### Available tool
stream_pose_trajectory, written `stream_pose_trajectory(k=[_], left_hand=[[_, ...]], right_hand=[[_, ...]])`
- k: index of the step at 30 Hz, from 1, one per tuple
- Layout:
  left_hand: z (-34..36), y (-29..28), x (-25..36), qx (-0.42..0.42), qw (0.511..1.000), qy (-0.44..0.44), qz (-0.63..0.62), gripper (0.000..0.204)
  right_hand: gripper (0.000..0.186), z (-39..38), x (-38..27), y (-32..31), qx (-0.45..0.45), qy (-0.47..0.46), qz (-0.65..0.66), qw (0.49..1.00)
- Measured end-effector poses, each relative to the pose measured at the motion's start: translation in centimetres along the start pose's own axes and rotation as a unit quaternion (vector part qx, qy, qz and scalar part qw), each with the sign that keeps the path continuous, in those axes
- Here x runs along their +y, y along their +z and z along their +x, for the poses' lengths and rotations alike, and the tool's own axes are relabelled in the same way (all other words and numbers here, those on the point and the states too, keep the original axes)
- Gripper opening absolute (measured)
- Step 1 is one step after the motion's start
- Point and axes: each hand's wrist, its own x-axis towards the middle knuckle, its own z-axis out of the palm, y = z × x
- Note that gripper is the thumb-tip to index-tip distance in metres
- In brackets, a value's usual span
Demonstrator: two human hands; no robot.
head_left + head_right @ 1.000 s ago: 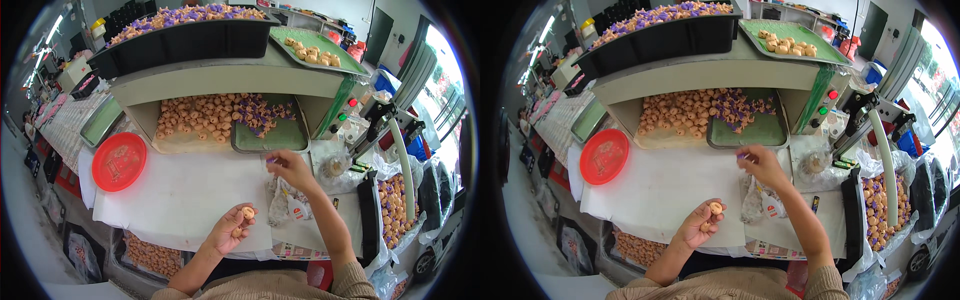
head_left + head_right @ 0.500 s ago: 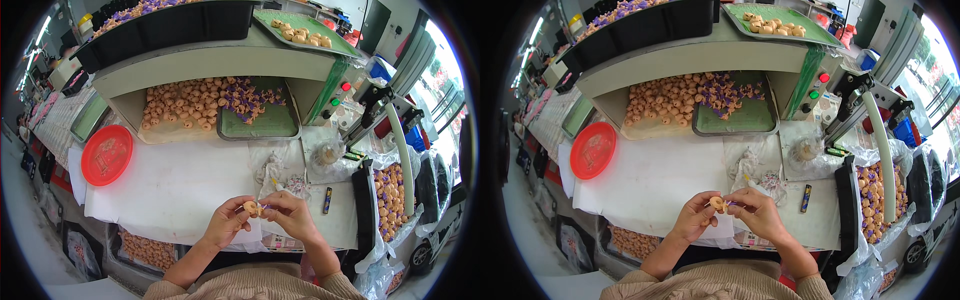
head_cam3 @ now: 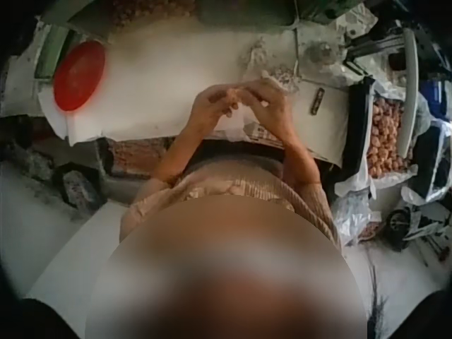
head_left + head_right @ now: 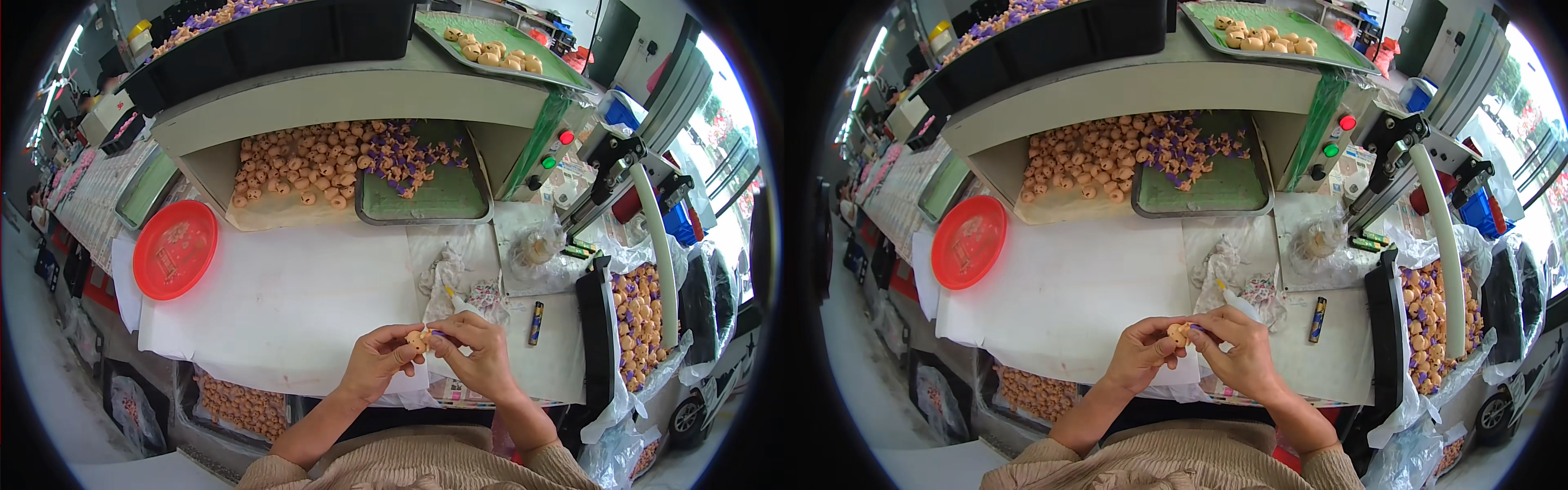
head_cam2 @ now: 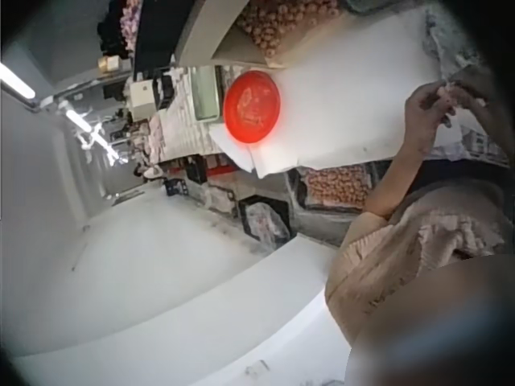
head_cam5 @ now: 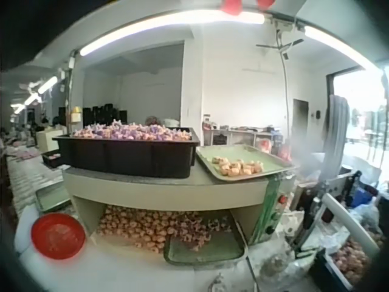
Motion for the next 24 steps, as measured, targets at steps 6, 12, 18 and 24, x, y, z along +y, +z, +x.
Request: stream_pose_trajectory(k=[6, 12, 18, 24], left_hand=[[0.0, 0.0, 1.3, -0.036, 0.999, -0.025, -0.031, 0.039], [0.1, 0.3, 0.6, -0.01, 0.999, 0.025, 0.019, 0.035], [0.7, 0.7, -0.4, 0.01, 0.999, 0.034, -0.021, 0.032], [1.4, 0.6, 1.0, -0.003, 0.997, -0.033, -0.066, 0.026]], right_hand=[[0.017, 0.5, -0.9, -1.0, -0.033, -0.003, 0.015, 0.999], [0.018, 0.1, -0.2, 0.3, -0.004, -0.018, -0.018, 1.0], [0.021, 0.6, 0.4, 0.3, 0.011, -0.043, -0.041, 0.998], [0.01, 2.8, 1.4, -7.6, 0.164, -0.183, -0.161, 0.956]])
